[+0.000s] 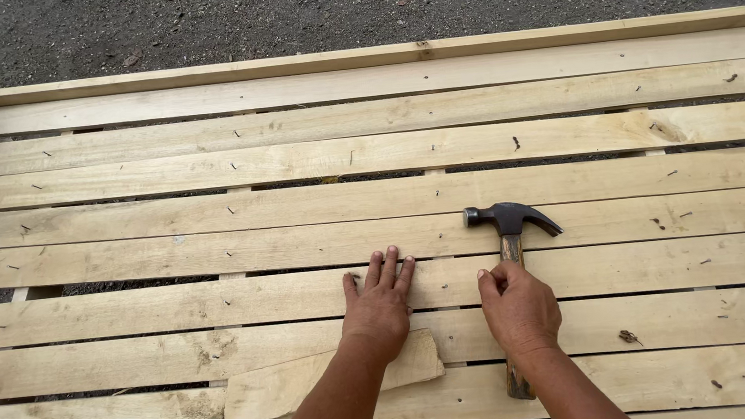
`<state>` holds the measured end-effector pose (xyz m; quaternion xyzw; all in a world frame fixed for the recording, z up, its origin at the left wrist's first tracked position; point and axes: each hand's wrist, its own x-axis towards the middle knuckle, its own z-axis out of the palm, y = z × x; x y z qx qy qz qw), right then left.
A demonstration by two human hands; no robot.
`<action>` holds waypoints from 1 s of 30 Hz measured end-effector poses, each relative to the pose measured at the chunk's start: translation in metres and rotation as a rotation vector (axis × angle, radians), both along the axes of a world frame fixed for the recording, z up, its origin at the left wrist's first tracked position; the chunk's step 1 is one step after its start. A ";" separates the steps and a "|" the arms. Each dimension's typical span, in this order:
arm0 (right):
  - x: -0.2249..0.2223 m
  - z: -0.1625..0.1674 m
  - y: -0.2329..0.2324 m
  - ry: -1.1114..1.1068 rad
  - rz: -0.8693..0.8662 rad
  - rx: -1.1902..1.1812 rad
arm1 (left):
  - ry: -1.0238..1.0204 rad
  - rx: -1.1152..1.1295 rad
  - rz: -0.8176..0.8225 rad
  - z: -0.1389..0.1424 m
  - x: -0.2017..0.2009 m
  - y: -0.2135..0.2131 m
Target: The person uses a hammer and a small wooden block to tap and align wooden slats on a slatted wooden frame. They repeatedly position the block and strike it to adjust the slats, occasionally checking alignment by hand.
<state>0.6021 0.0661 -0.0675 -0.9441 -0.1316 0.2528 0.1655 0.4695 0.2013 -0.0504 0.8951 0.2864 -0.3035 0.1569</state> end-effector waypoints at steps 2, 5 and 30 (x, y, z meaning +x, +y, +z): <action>0.004 -0.004 -0.028 -0.079 -0.011 -0.007 | 0.003 0.023 0.001 -0.006 0.000 -0.003; 0.008 -0.020 -0.045 -0.088 0.044 -0.086 | 0.003 0.079 0.109 -0.013 -0.001 -0.011; -0.013 -0.141 -0.100 0.359 0.107 0.207 | 0.158 -0.070 0.221 0.014 0.004 0.002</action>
